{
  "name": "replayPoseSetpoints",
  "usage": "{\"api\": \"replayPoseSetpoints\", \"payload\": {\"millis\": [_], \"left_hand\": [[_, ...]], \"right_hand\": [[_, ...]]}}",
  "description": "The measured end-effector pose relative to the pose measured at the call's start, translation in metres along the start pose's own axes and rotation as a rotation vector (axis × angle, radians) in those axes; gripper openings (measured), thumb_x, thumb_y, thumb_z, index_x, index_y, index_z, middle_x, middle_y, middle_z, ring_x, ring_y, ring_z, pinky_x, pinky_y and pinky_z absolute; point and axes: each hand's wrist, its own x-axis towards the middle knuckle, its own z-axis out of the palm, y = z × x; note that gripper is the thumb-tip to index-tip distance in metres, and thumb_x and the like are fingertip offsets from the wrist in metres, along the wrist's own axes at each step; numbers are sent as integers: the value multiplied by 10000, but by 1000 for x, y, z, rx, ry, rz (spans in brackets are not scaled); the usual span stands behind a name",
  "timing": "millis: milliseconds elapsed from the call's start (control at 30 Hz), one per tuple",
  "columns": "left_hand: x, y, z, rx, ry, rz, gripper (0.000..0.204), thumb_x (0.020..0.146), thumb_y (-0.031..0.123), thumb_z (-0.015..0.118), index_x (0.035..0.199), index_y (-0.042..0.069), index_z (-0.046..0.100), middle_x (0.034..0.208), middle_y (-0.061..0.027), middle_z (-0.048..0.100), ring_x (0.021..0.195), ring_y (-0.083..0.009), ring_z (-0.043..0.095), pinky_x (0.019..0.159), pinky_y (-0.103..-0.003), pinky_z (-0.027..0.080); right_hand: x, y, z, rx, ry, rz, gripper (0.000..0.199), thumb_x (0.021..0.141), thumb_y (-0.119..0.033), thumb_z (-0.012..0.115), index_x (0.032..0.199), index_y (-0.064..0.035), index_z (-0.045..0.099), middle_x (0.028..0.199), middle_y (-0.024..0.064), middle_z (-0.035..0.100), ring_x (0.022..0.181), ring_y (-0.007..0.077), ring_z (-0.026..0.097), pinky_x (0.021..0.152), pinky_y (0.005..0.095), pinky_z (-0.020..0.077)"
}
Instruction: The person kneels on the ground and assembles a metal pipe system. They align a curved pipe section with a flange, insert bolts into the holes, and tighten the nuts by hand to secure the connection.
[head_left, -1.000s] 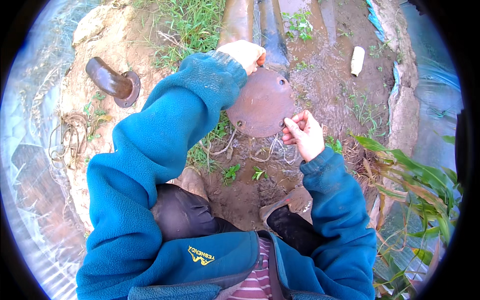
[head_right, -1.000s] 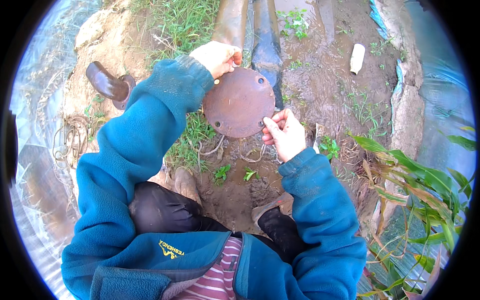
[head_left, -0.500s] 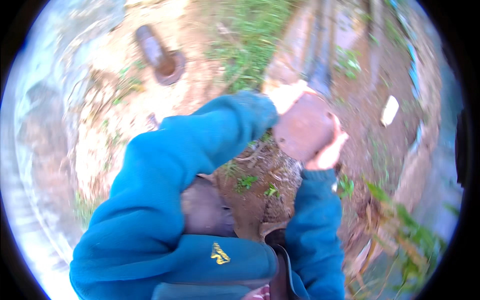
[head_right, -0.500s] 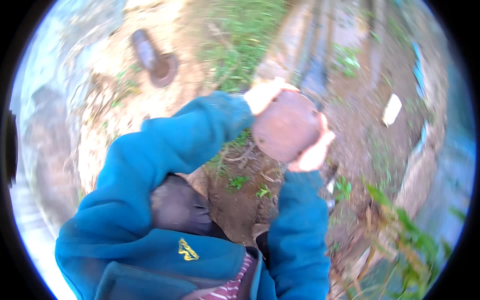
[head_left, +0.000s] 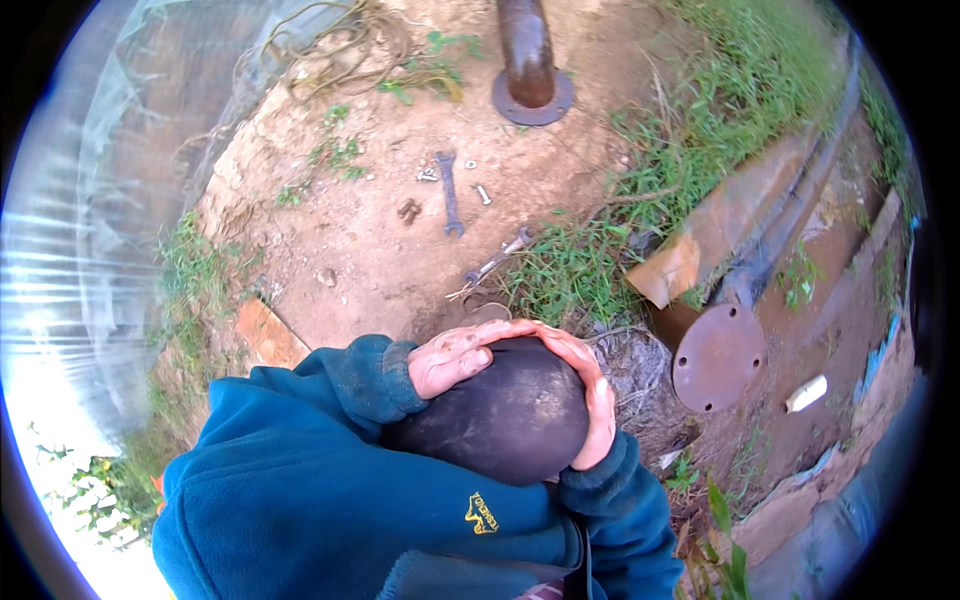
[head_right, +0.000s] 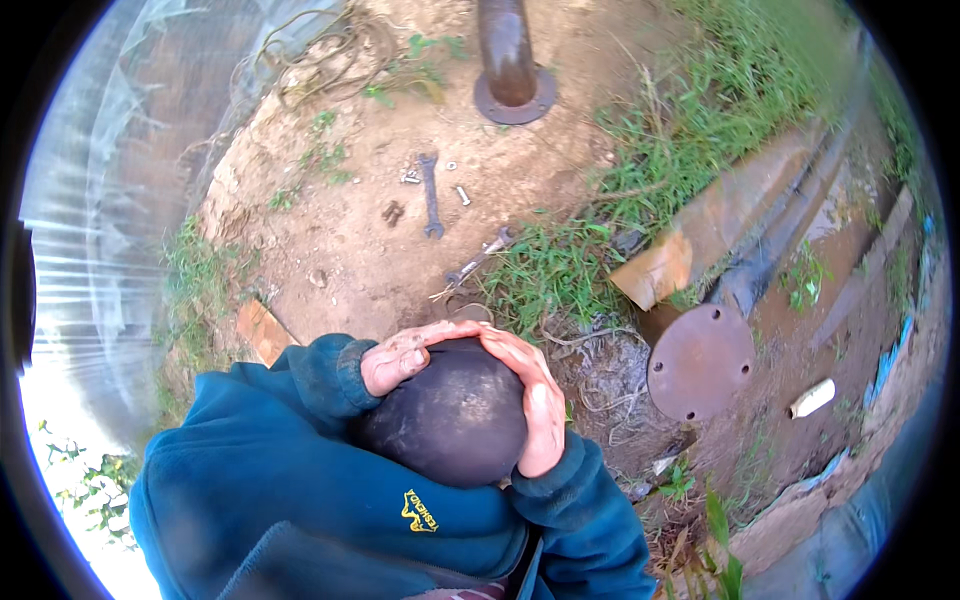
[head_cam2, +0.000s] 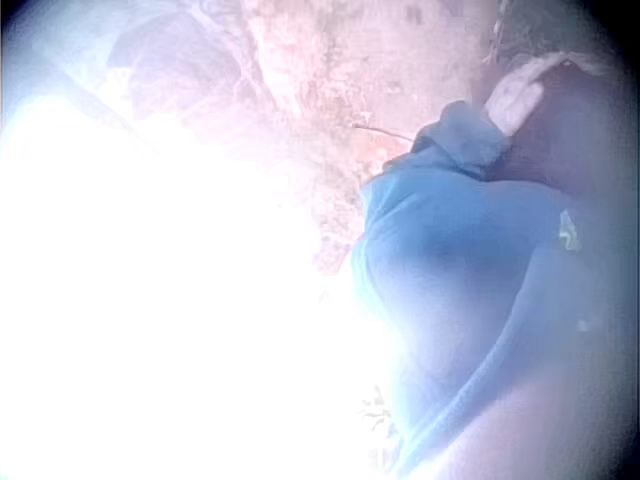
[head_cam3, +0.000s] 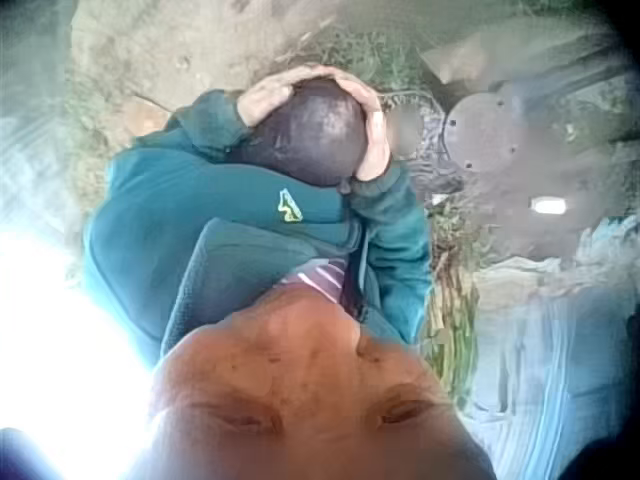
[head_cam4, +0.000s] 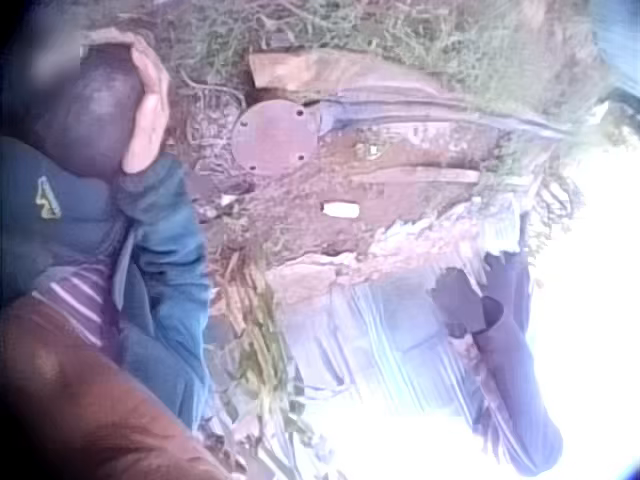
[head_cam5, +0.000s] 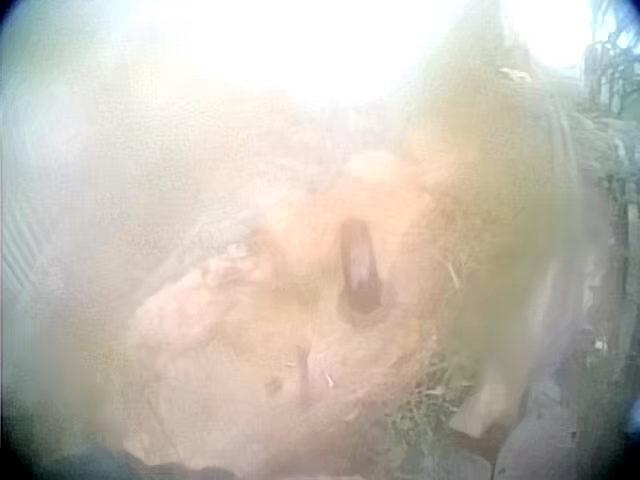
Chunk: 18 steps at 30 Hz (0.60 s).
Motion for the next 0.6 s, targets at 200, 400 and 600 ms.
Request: {"api": "replayPoseSetpoints", "payload": {"millis": [200,400,600], "left_hand": [[-66,-79,-19,-176,172,-458,354,887,206,391,1178,27,486,1070,-85,581,999,-192,541,915,-317,385],[-61,-171,-124,519,872,-491,226,828,170,538,1035,86,567,841,-65,619,782,-153,597,720,-281,481],[0,-191,-212,1021,803,-422,203,763,188,566,962,158,597,901,-54,573,912,-240,532,848,-360,397]], "right_hand": [[-13,1,-1,-317,8,-50,412,900,-269,341,1155,26,474,1192,212,483,1117,351,453,967,421,318],[-80,52,-28,-455,-175,328,276,741,-78,548,1012,-27,544,986,177,574,919,344,548,807,387,423],[-73,69,-37,-750,-279,245,229,689,-67,581,916,-52,559,853,150,585,807,332,562,706,368,445]]}}
